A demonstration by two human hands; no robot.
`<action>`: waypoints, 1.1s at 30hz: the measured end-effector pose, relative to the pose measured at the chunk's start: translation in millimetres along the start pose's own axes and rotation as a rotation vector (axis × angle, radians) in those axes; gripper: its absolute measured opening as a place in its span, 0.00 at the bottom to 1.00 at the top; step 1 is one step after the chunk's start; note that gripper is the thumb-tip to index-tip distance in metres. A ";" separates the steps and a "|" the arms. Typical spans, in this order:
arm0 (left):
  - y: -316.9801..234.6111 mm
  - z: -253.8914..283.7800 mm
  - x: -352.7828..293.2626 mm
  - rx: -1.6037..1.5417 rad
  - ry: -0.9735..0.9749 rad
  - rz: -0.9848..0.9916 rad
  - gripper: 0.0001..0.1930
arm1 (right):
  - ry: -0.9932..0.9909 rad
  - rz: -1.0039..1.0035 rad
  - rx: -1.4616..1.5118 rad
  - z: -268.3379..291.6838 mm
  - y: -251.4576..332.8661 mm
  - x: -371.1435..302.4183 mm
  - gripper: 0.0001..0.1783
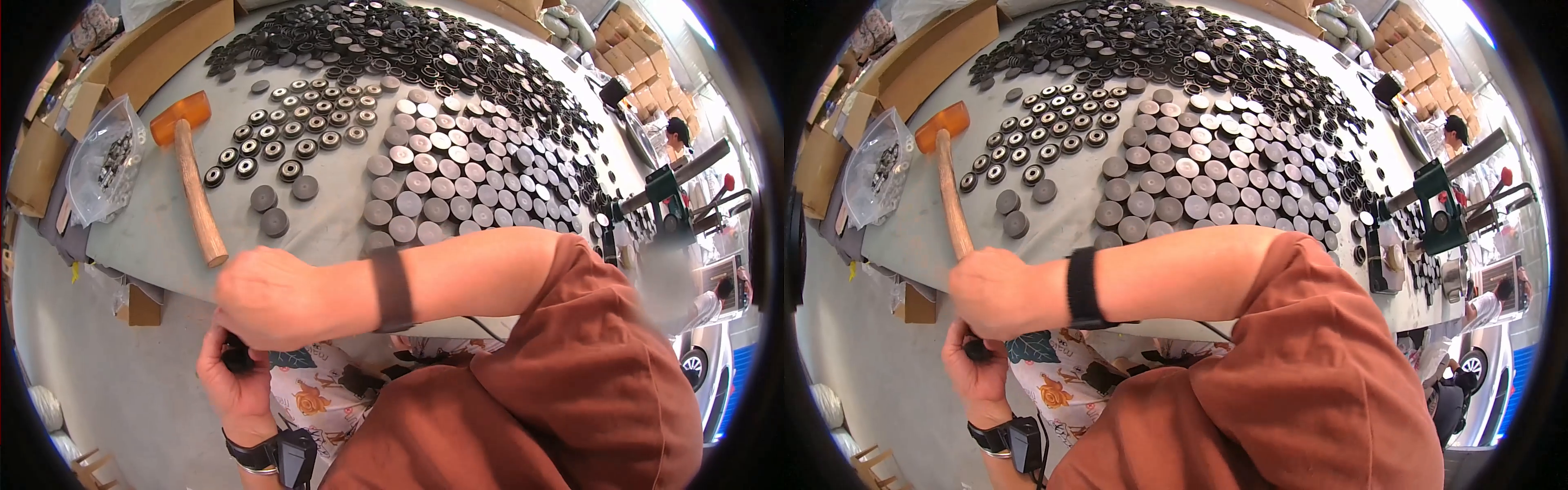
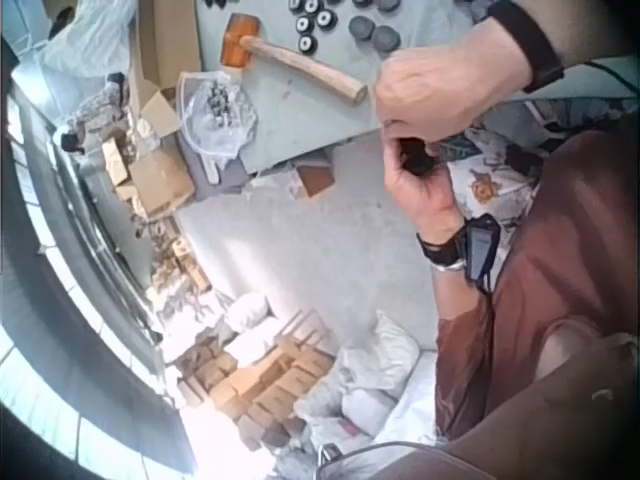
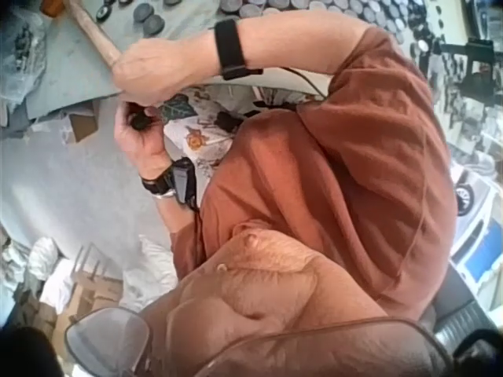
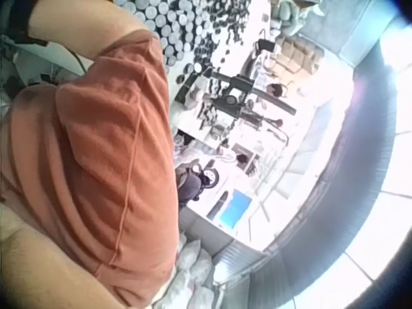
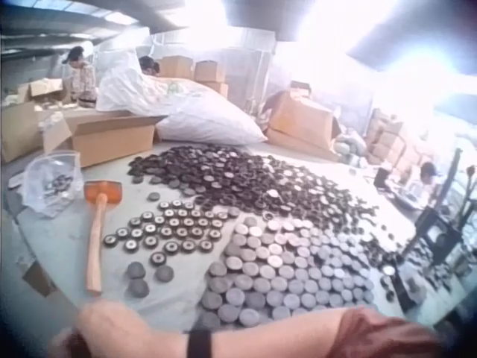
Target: Manually assembling black circular components with metal bearings and using a press machine.
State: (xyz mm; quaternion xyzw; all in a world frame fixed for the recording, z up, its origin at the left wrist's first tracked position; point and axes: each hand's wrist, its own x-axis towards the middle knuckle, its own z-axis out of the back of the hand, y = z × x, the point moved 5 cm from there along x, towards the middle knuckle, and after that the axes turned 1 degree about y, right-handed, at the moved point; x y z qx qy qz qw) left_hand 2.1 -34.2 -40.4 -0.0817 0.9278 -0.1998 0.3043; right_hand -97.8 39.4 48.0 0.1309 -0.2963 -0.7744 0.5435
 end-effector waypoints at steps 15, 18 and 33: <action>36.8 -82.5 20.3 0.490 0.069 -0.042 0.10 | -0.203 -0.604 0.456 97.1 -94.9 -41.2 0.10; 28.1 -85.2 39.5 0.615 0.151 -0.386 0.06 | -0.377 -0.668 0.153 134.2 -141.9 -50.6 0.11; 36.4 -79.8 47.2 0.791 0.228 -0.589 0.03 | -0.137 -0.301 -0.699 106.0 -187.3 -41.7 0.10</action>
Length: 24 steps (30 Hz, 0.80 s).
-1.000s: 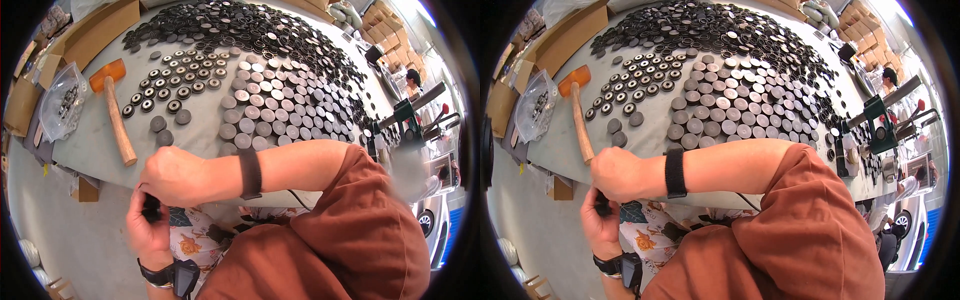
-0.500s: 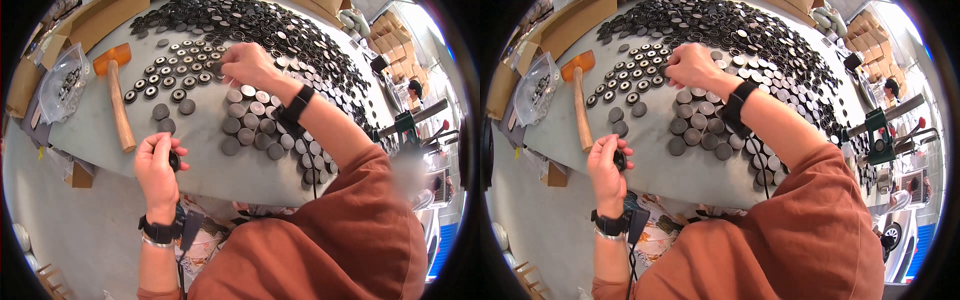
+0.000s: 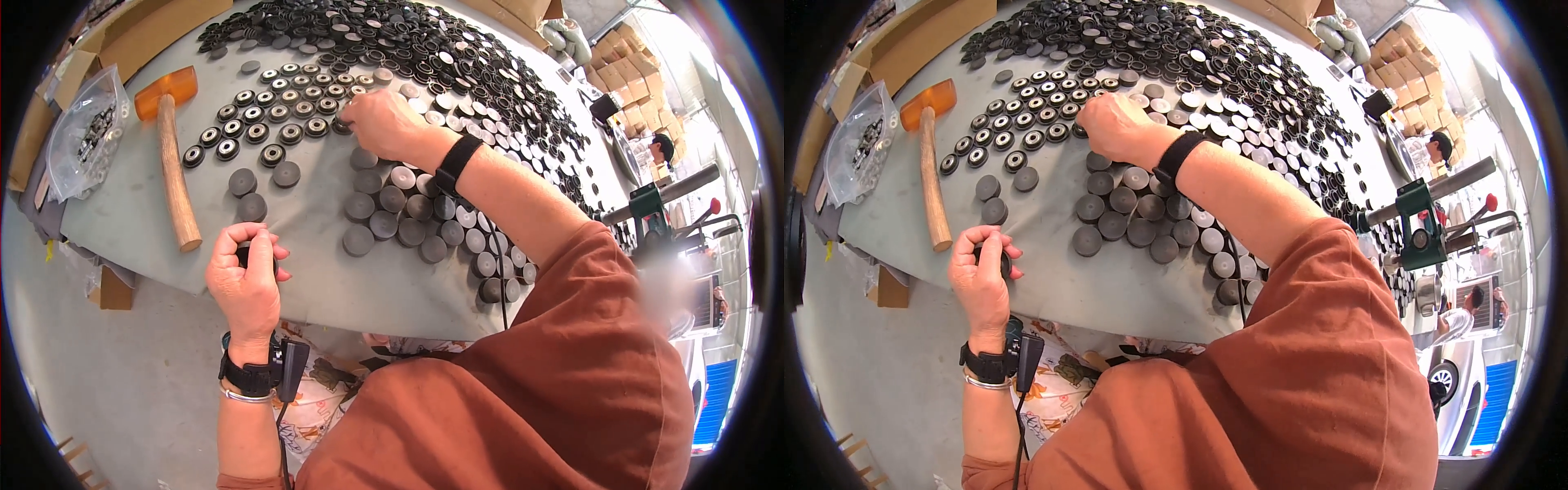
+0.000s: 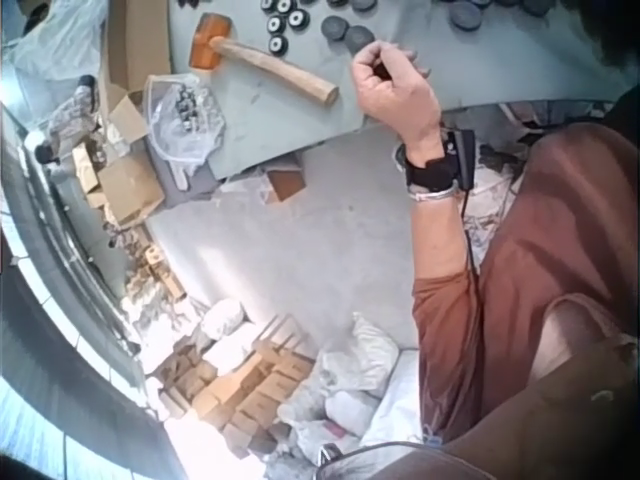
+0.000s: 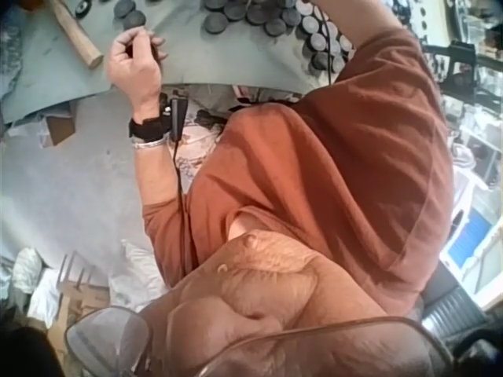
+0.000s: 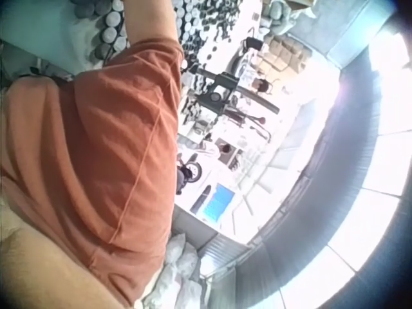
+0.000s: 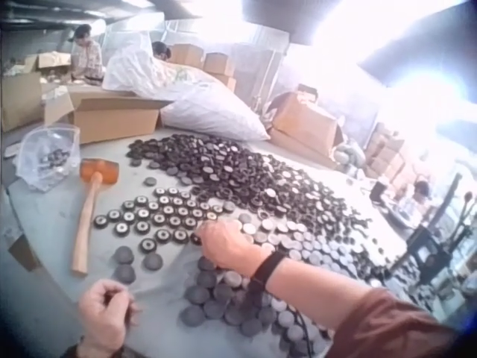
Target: Manually assembling black circular components with metal bearings and using a press machine.
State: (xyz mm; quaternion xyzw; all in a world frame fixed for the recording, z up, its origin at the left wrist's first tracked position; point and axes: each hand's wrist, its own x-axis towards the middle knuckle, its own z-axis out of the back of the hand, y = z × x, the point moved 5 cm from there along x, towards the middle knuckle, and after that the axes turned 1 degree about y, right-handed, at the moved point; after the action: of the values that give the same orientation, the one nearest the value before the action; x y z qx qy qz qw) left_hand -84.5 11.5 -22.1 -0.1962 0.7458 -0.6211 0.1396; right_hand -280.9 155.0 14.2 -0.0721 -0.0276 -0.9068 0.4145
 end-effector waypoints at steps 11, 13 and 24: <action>0.9 0.3 2.7 -0.031 0.008 0.001 0.04 | 0.120 0.037 0.114 -2.2 -8.2 6.7 0.04; 1.2 0.6 4.0 -0.043 0.013 -0.001 0.04 | 0.113 0.001 0.159 -1.0 -7.2 7.5 0.04; -0.5 -2.7 15.5 -0.242 0.034 0.304 0.19 | -0.272 0.184 0.215 32.0 47.5 -9.7 0.09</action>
State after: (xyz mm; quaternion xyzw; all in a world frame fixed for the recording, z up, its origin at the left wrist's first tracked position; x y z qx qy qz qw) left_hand -99.4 6.6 -20.5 -0.0859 0.8383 -0.5020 0.1946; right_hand -235.3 134.8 43.9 -0.1514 -0.1730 -0.8388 0.4935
